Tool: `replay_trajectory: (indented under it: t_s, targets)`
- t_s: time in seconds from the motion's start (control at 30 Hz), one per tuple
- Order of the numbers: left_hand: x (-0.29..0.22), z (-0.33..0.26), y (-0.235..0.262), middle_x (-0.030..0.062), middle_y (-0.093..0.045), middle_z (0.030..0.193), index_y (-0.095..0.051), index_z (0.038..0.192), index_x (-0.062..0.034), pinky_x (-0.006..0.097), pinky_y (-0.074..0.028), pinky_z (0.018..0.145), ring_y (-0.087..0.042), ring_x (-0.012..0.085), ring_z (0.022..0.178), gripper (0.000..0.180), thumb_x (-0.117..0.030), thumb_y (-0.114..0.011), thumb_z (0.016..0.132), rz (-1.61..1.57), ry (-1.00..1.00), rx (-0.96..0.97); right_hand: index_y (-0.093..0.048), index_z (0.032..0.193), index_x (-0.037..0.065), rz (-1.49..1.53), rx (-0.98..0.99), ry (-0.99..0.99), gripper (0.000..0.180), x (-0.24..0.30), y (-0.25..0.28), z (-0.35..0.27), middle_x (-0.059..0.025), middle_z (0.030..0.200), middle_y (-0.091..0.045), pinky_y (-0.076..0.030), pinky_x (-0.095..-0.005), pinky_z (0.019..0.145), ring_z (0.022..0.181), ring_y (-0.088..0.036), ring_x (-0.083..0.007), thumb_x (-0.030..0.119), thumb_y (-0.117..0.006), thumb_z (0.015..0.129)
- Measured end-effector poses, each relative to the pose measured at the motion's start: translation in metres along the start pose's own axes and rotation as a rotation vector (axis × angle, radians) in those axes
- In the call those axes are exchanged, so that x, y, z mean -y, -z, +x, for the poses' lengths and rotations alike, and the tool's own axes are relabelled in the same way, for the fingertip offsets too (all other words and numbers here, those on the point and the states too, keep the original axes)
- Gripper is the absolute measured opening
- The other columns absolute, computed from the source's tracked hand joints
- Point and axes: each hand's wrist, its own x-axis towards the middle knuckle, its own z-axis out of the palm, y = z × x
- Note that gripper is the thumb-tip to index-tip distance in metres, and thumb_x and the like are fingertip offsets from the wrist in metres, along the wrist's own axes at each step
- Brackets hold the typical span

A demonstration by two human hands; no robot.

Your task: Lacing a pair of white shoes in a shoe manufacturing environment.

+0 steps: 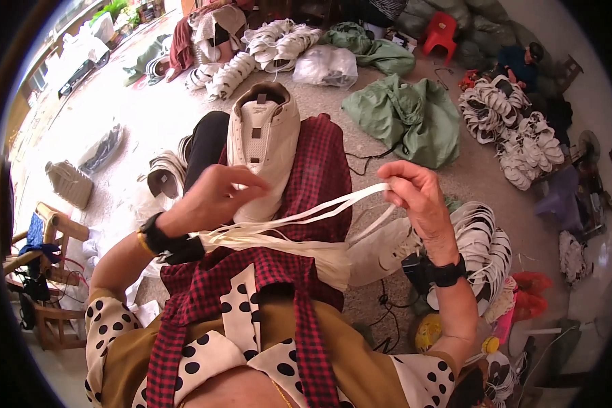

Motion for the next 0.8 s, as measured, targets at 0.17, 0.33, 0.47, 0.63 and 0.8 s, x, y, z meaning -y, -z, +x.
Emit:
replay_trajectory:
  t_s: [0.17, 0.33, 0.47, 0.63, 0.8]
  targets:
    - [-0.014, 0.050, -0.048, 0.0119, -0.070, 0.101, -0.070, 0.113, 0.0002, 0.031, -0.053, 0.073, -0.066, 0.0185, 0.083, 0.029, -0.022, -0.060, 0.099, 0.000, -0.291, 0.193, -0.068, 0.099, -0.003, 0.039, 0.032, 0.044, 0.015, 0.025, -0.007, -0.003, -0.0002, 0.080, -0.060, -0.039, -0.0184, 0.063, 0.065, -0.045, -0.0037, 0.007, -0.059, 0.092]
    - [-0.019, 0.059, -0.055, 0.0038, -0.068, 0.088, -0.071, 0.104, -0.0009, 0.029, -0.049, 0.069, -0.059, 0.0106, 0.077, 0.030, -0.028, -0.059, 0.101, -0.261, -0.039, 0.404, -0.068, 0.098, -0.001, 0.014, -0.022, 0.015, 0.014, 0.020, 0.005, -0.012, 0.0035, 0.081, -0.060, -0.038, -0.0183, 0.062, 0.067, -0.046, -0.0027, 0.008, -0.059, 0.091]
    - [-0.020, 0.043, -0.027, -0.0030, -0.058, 0.075, -0.068, 0.093, -0.0013, 0.025, -0.043, 0.064, -0.051, 0.0059, 0.070, 0.031, -0.028, -0.056, 0.103, -0.489, 0.023, 0.330, -0.066, 0.091, 0.000, -0.249, 0.028, 0.015, 0.015, -0.002, 0.040, -0.017, 0.0062, 0.080, -0.056, -0.035, -0.0189, 0.062, 0.070, -0.046, -0.0012, 0.009, -0.055, 0.088]
    - [-0.015, -0.009, 0.040, -0.0065, -0.049, 0.068, -0.064, 0.089, -0.0009, 0.022, -0.034, 0.054, -0.041, 0.0033, 0.060, 0.028, -0.023, -0.054, 0.104, -0.620, 0.218, 0.273, -0.066, 0.089, -0.003, -0.696, -0.169, -0.112, 0.017, -0.075, 0.092, -0.002, 0.0002, 0.078, -0.062, -0.046, -0.0242, 0.072, 0.076, -0.056, -0.0072, 0.009, -0.055, 0.086]
    - [-0.013, -0.061, 0.125, -0.0076, -0.036, 0.064, -0.059, 0.094, -0.0055, 0.021, -0.027, 0.047, -0.035, 0.0035, 0.054, 0.024, -0.025, -0.049, 0.104, -0.783, -0.176, -0.092, -0.069, 0.089, -0.003, -0.910, -0.059, -0.185, 0.021, -0.146, 0.100, 0.009, -0.0108, 0.074, -0.066, -0.050, -0.0313, 0.071, 0.073, -0.062, -0.0161, 0.013, -0.059, 0.080]
